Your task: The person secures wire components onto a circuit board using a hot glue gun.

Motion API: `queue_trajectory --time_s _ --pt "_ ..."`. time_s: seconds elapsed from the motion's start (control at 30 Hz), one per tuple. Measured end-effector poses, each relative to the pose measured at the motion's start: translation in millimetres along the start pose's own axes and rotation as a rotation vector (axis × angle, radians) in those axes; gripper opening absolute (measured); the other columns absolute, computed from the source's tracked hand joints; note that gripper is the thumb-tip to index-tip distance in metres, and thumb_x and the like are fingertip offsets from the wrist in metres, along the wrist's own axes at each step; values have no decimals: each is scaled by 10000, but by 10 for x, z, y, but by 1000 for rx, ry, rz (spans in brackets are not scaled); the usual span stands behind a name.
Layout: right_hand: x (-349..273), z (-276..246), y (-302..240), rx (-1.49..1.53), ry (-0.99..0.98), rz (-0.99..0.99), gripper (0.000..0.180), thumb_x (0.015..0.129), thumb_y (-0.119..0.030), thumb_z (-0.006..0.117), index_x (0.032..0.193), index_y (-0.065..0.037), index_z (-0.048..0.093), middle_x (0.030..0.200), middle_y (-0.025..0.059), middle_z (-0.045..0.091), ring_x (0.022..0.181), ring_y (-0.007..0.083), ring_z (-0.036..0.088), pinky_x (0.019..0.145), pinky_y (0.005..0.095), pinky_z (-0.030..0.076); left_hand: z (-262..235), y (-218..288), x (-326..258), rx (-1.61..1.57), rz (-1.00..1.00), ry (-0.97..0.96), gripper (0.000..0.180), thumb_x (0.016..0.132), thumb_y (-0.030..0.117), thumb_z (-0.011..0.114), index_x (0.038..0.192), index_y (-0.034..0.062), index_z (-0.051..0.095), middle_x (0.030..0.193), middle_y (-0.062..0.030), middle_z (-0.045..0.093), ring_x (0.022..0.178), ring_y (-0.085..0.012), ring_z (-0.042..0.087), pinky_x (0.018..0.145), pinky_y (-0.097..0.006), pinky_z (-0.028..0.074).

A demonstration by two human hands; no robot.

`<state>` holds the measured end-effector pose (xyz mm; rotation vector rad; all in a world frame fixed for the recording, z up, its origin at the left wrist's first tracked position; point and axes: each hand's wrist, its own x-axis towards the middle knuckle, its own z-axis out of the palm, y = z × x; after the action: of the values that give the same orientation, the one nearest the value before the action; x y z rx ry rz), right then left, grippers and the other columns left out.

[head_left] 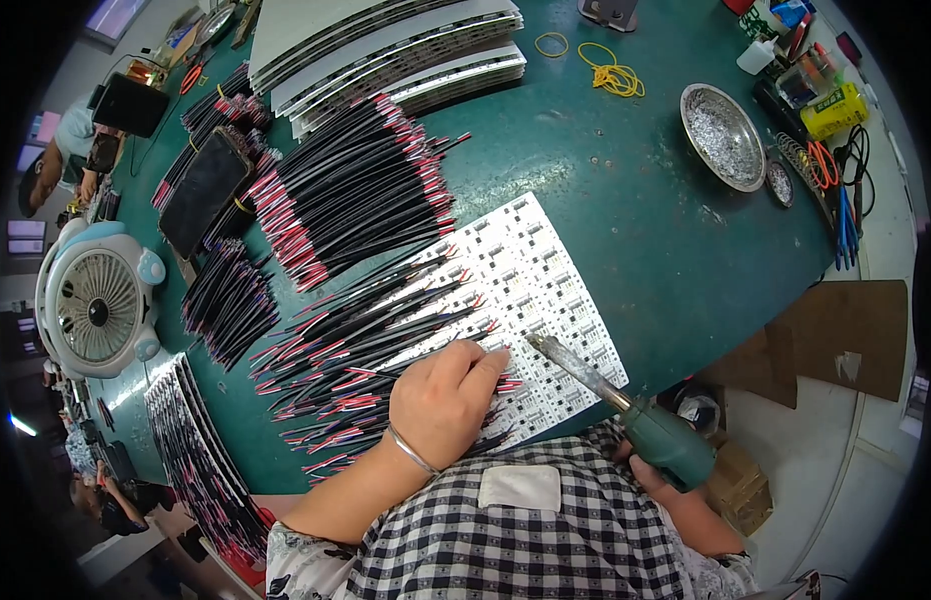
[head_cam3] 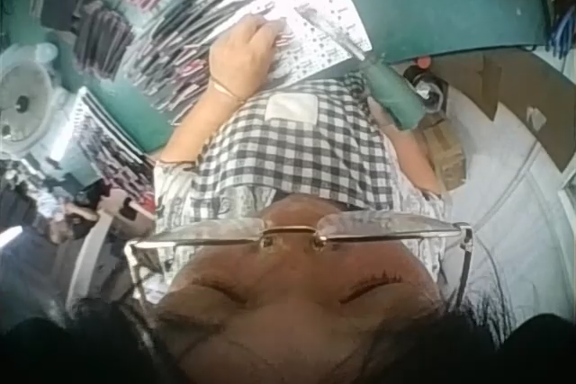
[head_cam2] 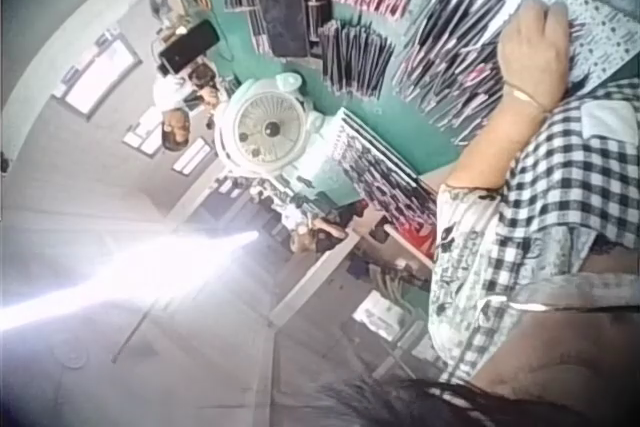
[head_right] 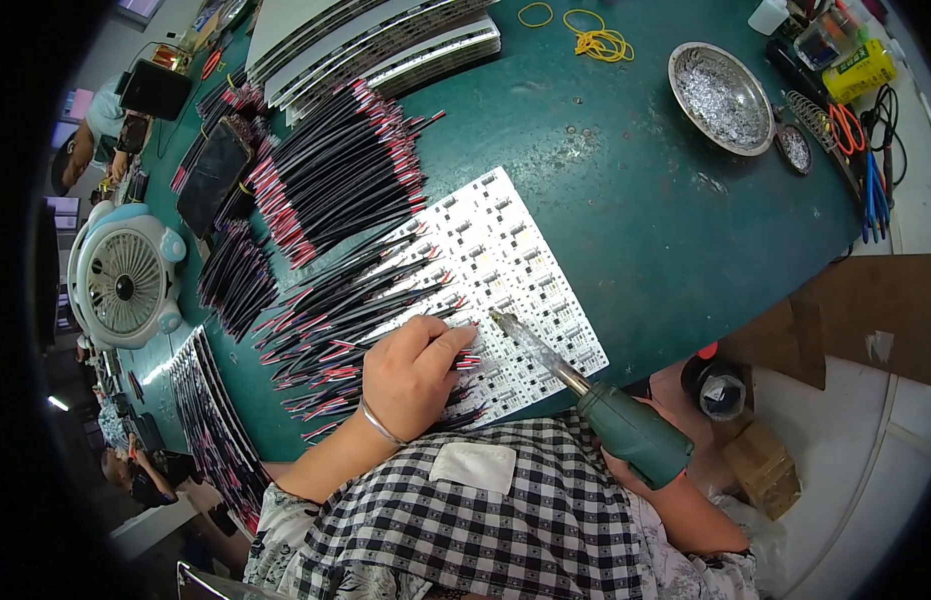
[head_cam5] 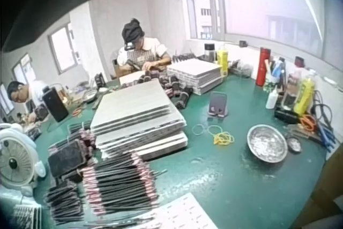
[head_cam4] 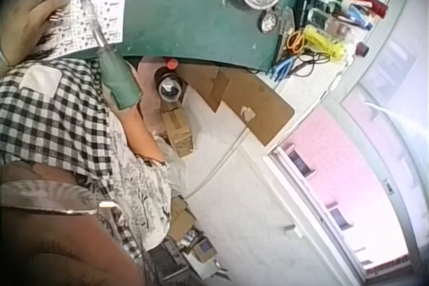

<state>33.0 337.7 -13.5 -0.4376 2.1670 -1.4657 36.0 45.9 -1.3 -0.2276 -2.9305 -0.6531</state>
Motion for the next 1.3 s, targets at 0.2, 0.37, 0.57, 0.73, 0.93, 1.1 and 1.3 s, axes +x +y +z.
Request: queue_trajectory --time_s 0.2,0.37,0.57,0.73,0.93,1.1,1.3 --pt "-39 -6 108 -228 -2 -140 393 768 -136 691 1114 19 585 1034 124 642 920 235 643 793 311 500 -7 -13 8 -35 7 8 432 551 -9 692 969 97 679 837 -49 583 683 -228 599 562 -328 495" --pt "-70 49 130 -109 35 -46 339 769 -142 687 1069 -3 615 1035 130 640 905 249 640 791 325 498 -11 -19 9 -43 9 1 419 555 -13 689 958 98 683 837 -49 583 684 -227 600 563 -327 495" --pt "41 27 15 -152 21 -143 287 768 -122 679 1042 -39 652 987 118 656 904 272 642 796 342 503 -8 -23 20 -32 36 19 299 657 37 651 950 89 680 826 -42 579 664 -214 590 557 -316 486" --pt "89 2 -68 -363 45 -280 248 798 -204 673 997 -56 663 952 68 675 921 231 618 807 365 464 -2 -19 12 -31 21 8 381 576 -8 690 941 102 684 835 -44 582 687 -221 601 566 -321 494" --pt "-72 -11 101 -161 12 -12 326 776 -124 683 1083 -25 637 1010 115 656 913 259 649 788 308 510 -3 -11 21 -25 27 17 369 573 -15 684 923 100 684 825 -43 586 676 -221 602 556 -320 493" --pt "-54 -31 2 -378 38 -212 358 766 -115 688 1097 -1 614 1056 132 638 944 260 640 827 329 499 -9 -18 35 -40 -1 8 361 578 -38 650 913 94 683 816 -39 599 669 -221 608 539 -318 489" --pt "-56 -19 32 -329 34 -207 365 754 -112 682 1097 -7 613 1057 130 636 958 264 634 832 337 495 -11 -23 55 -59 4 17 319 597 -37 642 884 94 687 811 -39 601 657 -220 605 536 -319 486"
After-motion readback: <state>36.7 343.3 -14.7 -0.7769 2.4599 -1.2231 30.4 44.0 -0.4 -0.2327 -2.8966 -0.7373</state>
